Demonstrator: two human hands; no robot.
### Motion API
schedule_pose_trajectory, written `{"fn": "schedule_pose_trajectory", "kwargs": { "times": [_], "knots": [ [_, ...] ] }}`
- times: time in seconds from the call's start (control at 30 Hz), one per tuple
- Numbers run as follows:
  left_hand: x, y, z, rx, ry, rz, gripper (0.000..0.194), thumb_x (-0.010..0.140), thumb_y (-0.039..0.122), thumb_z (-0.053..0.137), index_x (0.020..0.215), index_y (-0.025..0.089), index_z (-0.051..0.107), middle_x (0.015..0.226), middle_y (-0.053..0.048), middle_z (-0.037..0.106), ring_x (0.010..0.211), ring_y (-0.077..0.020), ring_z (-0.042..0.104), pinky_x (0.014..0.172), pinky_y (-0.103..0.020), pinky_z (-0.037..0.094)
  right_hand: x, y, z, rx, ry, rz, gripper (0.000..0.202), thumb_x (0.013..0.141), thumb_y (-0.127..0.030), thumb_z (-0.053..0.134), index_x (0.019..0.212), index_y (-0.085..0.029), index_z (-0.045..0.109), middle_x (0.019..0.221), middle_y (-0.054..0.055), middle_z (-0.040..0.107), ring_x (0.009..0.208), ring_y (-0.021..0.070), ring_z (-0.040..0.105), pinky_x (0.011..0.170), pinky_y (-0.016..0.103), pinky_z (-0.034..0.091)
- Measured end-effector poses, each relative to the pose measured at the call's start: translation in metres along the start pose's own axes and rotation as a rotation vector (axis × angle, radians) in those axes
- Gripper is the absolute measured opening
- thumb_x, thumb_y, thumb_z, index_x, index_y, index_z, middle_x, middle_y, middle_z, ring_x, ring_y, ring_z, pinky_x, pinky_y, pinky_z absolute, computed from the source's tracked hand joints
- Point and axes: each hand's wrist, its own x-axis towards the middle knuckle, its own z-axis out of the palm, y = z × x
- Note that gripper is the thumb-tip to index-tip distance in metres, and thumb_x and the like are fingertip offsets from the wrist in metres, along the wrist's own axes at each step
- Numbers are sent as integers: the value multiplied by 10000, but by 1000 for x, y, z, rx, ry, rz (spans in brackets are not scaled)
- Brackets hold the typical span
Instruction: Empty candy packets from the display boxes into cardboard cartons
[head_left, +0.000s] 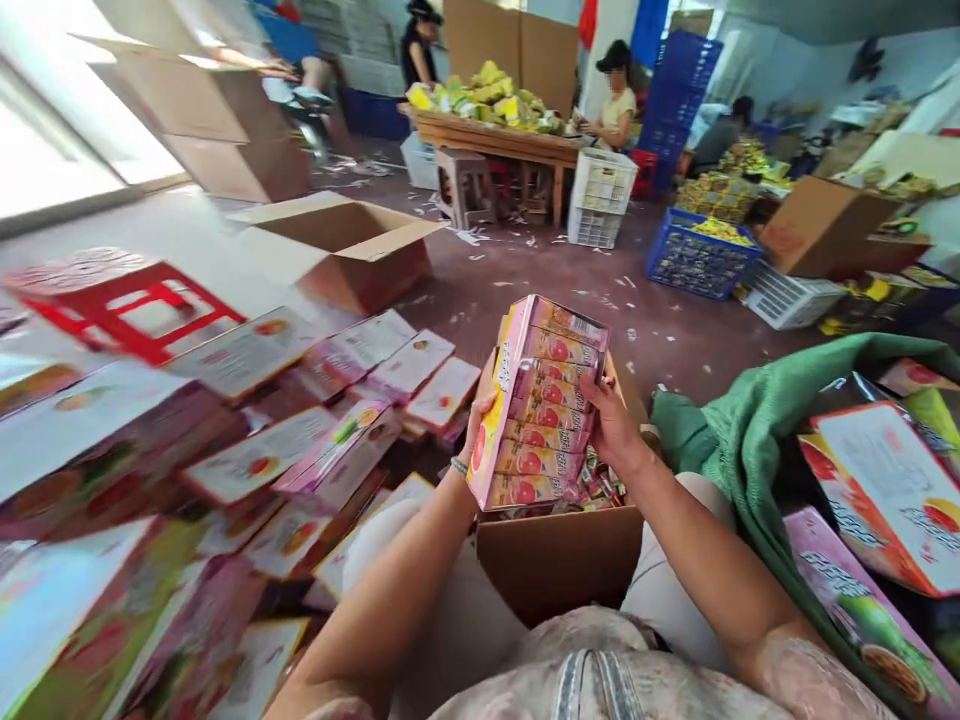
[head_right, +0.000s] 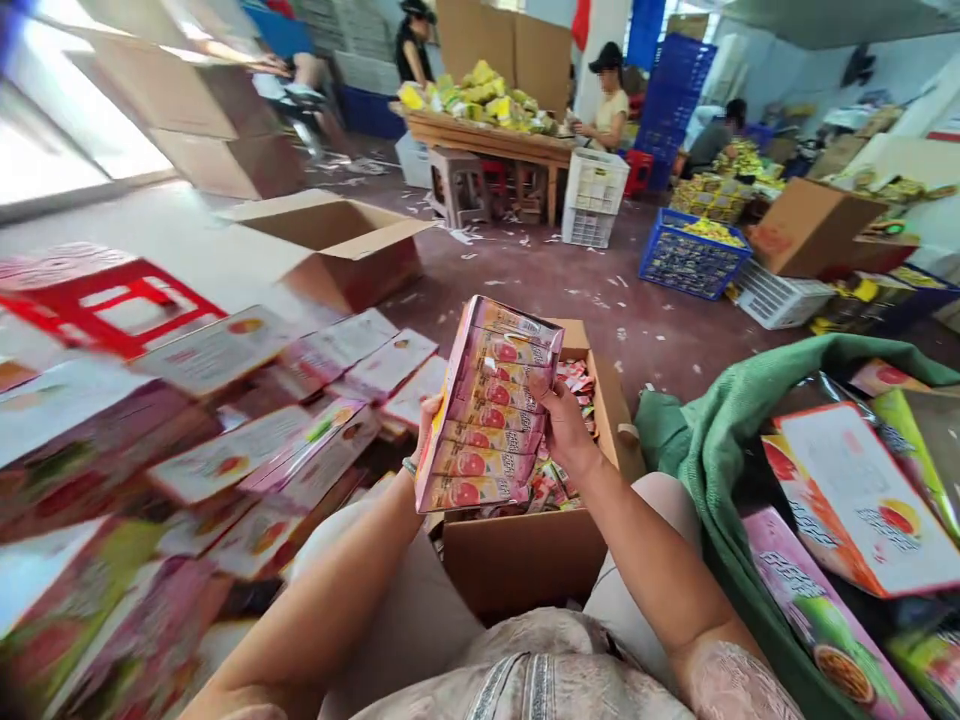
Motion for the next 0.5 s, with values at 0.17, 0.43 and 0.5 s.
{"fn": "schedule_pose_trajectory", "kwargs": {
  "times": [0.17, 0.43, 0.5],
  "knots": [
    [20, -18, 15, 23, 12, -238, 555, 692, 402, 733, 1177, 132, 720, 893, -102, 812, 800, -307, 786, 748, -399, 655, 13, 11, -49, -37, 123, -53, 610, 619, -643, 918, 1018, -231, 710, 1006, 52, 808, 1093, 308, 750, 918, 431, 624],
    [34, -33, 7, 255, -142, -90, 757, 748, 355, 873, 1448, 205, 628, 1043, -91, 819, 858, -282, 793, 799, -364, 634, 41, 61, -92, -68, 311, -11, 599, 559, -565, 915, 1009, -243, 687, 933, 35, 797, 1012, 294, 757, 874, 407, 612],
    [46, -32, 2, 256, -141, -77, 708, 812, 532, 829, 1402, 182, 655, 1020, -108, 814, 857, -282, 787, 779, -369, 629, 42, 64, -95, -11, 201, 58, 590, 531, -567, 930, 959, -245, 683, 914, 42, 800, 1015, 307, 758, 867, 415, 618]
  ]
}}
